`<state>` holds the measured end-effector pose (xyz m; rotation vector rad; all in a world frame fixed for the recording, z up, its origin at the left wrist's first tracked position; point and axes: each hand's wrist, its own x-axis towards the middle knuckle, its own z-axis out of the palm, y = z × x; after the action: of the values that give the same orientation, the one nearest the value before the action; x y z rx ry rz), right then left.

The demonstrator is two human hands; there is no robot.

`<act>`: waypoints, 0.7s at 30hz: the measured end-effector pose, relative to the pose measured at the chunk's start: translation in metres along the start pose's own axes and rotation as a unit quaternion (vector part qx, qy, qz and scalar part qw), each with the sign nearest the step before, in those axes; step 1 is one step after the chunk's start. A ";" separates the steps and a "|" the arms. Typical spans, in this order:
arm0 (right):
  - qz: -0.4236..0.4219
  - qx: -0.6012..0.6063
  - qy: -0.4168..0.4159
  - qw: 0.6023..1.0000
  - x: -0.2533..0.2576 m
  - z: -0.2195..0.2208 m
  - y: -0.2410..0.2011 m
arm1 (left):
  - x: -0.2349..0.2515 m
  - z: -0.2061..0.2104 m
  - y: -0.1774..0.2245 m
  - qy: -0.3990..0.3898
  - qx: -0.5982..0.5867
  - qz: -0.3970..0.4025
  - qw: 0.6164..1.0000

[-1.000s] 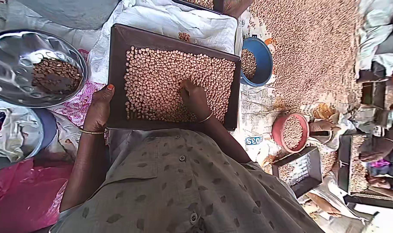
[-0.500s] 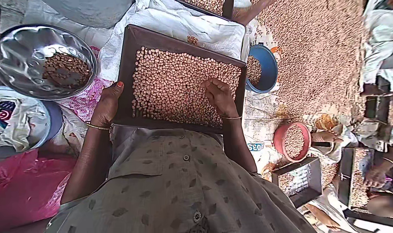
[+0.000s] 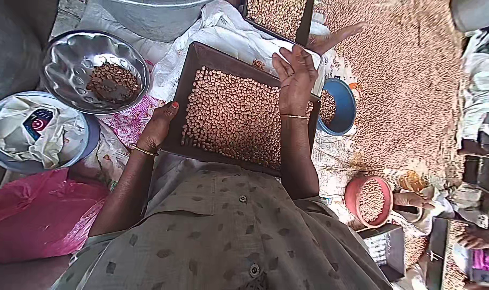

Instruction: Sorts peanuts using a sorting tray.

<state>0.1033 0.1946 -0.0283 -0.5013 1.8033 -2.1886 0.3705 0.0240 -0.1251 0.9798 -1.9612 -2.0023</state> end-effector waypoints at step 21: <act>-0.300 -0.596 -0.340 0.663 -0.081 0.057 0.100 | 0.004 -0.002 -0.006 -0.005 0.017 0.018 1.000</act>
<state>0.1987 0.1573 -0.1249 -2.0354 2.4498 -0.3528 0.3700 0.0208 -0.1321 0.9368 -2.0095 -1.9658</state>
